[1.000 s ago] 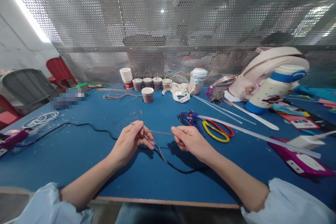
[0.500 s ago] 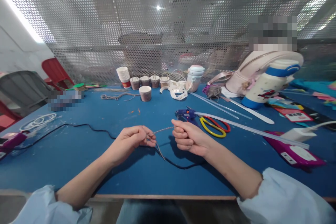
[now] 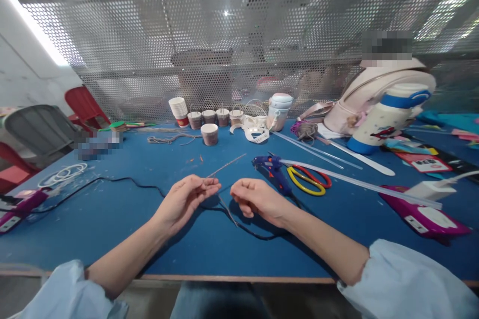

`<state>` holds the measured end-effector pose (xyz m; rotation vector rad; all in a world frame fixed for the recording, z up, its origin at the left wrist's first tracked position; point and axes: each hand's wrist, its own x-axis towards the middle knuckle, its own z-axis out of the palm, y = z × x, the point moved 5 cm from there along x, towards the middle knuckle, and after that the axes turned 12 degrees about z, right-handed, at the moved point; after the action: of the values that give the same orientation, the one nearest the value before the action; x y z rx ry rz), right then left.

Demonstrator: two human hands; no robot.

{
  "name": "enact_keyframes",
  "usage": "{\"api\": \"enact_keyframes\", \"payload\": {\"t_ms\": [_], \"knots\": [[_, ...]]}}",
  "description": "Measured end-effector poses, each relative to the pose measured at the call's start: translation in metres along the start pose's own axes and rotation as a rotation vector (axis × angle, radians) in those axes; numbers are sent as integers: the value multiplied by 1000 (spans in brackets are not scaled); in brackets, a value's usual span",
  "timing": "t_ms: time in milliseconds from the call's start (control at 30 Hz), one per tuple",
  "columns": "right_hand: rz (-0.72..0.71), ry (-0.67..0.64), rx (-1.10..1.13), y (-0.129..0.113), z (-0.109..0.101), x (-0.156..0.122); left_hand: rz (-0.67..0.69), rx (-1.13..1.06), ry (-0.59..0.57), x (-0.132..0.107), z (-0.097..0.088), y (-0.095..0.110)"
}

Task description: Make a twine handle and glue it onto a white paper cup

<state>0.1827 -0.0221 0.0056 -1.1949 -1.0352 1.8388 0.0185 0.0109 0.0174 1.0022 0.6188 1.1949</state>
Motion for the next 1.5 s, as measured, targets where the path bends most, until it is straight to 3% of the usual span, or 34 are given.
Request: {"api": "enact_keyframes", "payload": {"t_ms": [167,333,367,467,533,633,800,967,1033,1167,1300,1500], "knots": [[-103,215,-324,-10,-8,0,37,-30,120,23,-5,-1],[-79,361,-792,-26,-39,-37,53,-68,236,49,-20,-5],[-56,419,-926,-27,-50,-45,53,-72,252,53,-23,-7],[22,759,-1227,-34,-91,-65,38,-85,292,61,-32,-14],[32,882,-1273,-39,-111,-68,26,-97,306,64,-35,-20],[14,848,-1224,-42,-122,-53,4,-113,318,64,-37,-26],[-35,753,-1038,-45,-113,-19,-14,-133,333,62,-41,-29],[-72,771,-887,-43,-104,2,-6,-159,338,60,-41,-27],[-125,740,-784,-46,-91,5,-12,-160,339,60,-40,-27],[-189,532,-512,-44,-48,6,-31,-153,329,57,-37,-26],[-125,456,-595,-28,-17,5,-53,-151,288,53,-31,-26],[-207,528,-660,-15,-18,0,-94,-136,253,45,-23,-30]]}}
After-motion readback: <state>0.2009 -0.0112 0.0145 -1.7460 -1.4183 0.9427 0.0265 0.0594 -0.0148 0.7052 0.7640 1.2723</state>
